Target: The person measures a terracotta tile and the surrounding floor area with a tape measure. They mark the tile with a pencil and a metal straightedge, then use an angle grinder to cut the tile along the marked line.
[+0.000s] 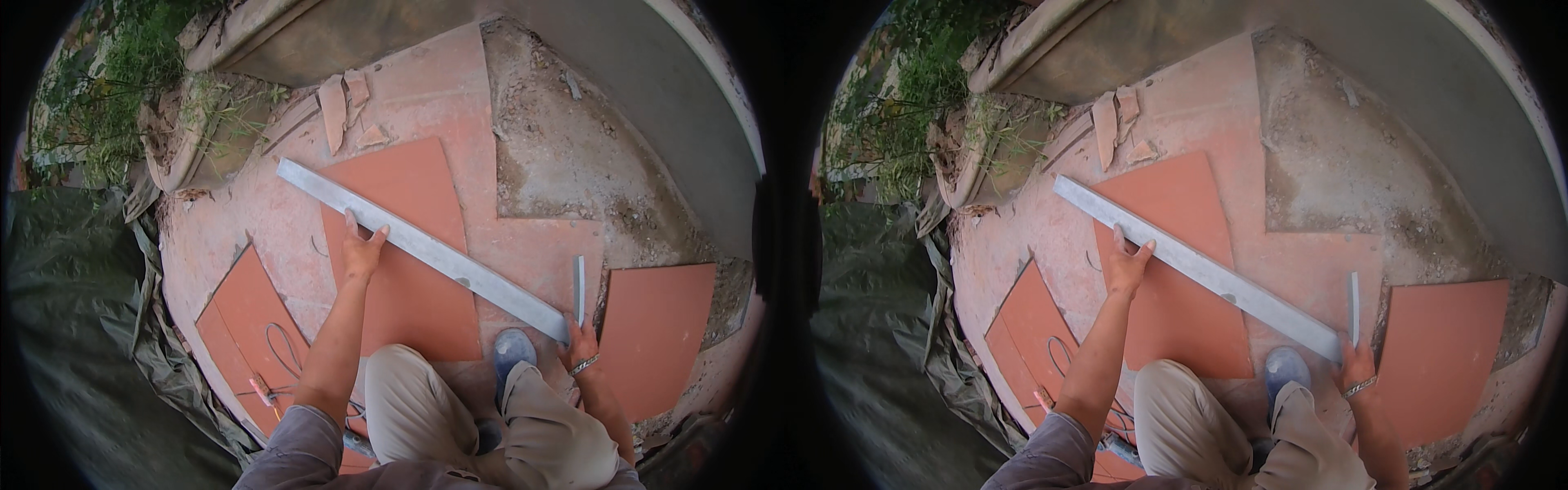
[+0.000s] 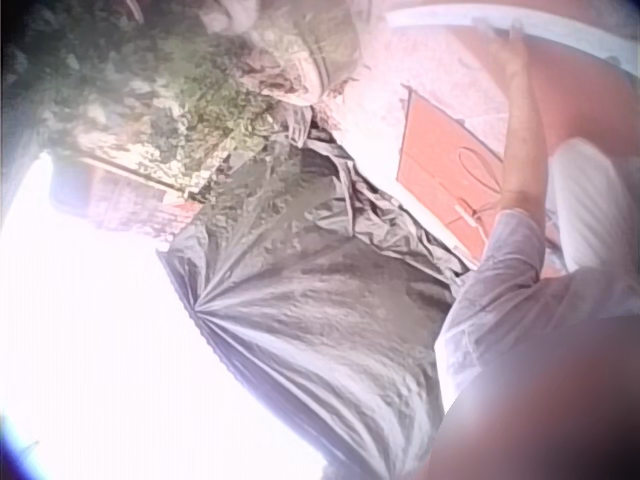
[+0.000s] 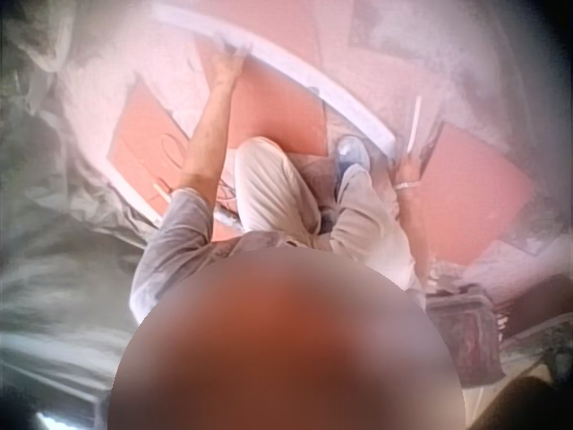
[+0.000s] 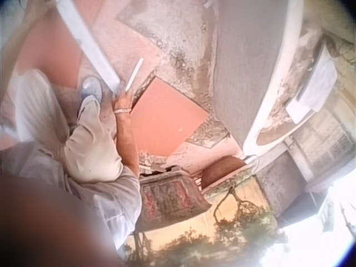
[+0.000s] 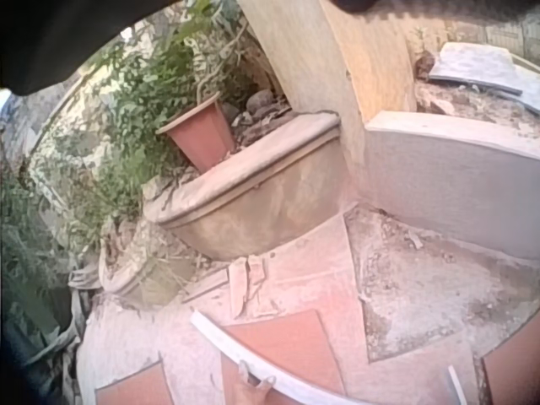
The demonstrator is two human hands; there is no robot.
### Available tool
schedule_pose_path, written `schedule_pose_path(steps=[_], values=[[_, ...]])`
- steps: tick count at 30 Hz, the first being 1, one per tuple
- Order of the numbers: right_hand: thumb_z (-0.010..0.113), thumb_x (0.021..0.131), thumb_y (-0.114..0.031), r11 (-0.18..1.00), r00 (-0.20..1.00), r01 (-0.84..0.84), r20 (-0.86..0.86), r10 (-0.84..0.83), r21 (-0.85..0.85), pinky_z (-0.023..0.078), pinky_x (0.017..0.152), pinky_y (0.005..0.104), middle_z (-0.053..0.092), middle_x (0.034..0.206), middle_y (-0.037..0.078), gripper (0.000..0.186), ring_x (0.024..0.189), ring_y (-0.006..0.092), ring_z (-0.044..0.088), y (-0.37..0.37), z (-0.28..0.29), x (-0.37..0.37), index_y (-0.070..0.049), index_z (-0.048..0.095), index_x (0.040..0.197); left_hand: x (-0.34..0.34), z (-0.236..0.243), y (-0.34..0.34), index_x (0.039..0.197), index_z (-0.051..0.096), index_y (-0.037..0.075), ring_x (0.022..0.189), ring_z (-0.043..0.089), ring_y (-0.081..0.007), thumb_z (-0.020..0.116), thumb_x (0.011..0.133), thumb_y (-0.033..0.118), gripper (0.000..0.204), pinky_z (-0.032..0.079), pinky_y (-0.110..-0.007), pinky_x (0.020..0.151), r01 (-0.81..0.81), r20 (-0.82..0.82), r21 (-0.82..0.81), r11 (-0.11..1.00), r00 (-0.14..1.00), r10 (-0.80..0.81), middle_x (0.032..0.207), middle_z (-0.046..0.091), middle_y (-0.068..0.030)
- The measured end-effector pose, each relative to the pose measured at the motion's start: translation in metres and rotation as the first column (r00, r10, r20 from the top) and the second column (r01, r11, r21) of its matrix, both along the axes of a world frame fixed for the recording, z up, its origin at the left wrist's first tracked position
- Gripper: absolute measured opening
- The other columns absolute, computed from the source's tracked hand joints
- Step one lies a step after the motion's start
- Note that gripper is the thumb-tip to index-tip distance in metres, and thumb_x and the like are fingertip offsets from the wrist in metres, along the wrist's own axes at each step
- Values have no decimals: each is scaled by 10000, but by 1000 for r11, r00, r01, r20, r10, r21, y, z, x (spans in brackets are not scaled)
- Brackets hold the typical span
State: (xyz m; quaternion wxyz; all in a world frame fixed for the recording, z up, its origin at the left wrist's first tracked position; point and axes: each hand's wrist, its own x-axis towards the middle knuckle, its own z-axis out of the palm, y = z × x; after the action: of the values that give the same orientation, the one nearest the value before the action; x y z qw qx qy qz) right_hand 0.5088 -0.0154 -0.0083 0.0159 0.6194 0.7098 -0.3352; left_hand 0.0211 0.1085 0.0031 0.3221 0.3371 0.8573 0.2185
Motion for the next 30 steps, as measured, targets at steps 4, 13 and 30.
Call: schedule_pose_path(steps=[4,13,30], values=[[798,699,-91,999,1000,16,8,-15,-37,496,919,511,504,1220,265,712,1069,468,557,-1,-1,2,-88,539,1362,-3,-5,-1,1570,150,-53,1433,389,-307,765,867,235,977,367,-368,1145,14,-10,9,1000,1000,-14,1563,352,-269],[809,693,-110,997,999,12,-48,-16,-78,474,988,505,486,1310,289,776,1157,487,524,12,14,0,-67,497,1403,-3,-1,-1,1570,205,-3,1417,390,-391,772,856,402,998,370,-435,1150,98,-212,-131,986,969,-124,1552,347,-269],[699,839,-162,930,919,-362,-188,346,-60,525,850,425,575,1265,304,265,1066,412,636,240,135,-151,-102,677,1097,-5,52,39,1550,248,-52,1536,129,-360,760,712,680,1224,210,-609,1187,313,-238,-673,671,767,-596,1656,128,-210]])
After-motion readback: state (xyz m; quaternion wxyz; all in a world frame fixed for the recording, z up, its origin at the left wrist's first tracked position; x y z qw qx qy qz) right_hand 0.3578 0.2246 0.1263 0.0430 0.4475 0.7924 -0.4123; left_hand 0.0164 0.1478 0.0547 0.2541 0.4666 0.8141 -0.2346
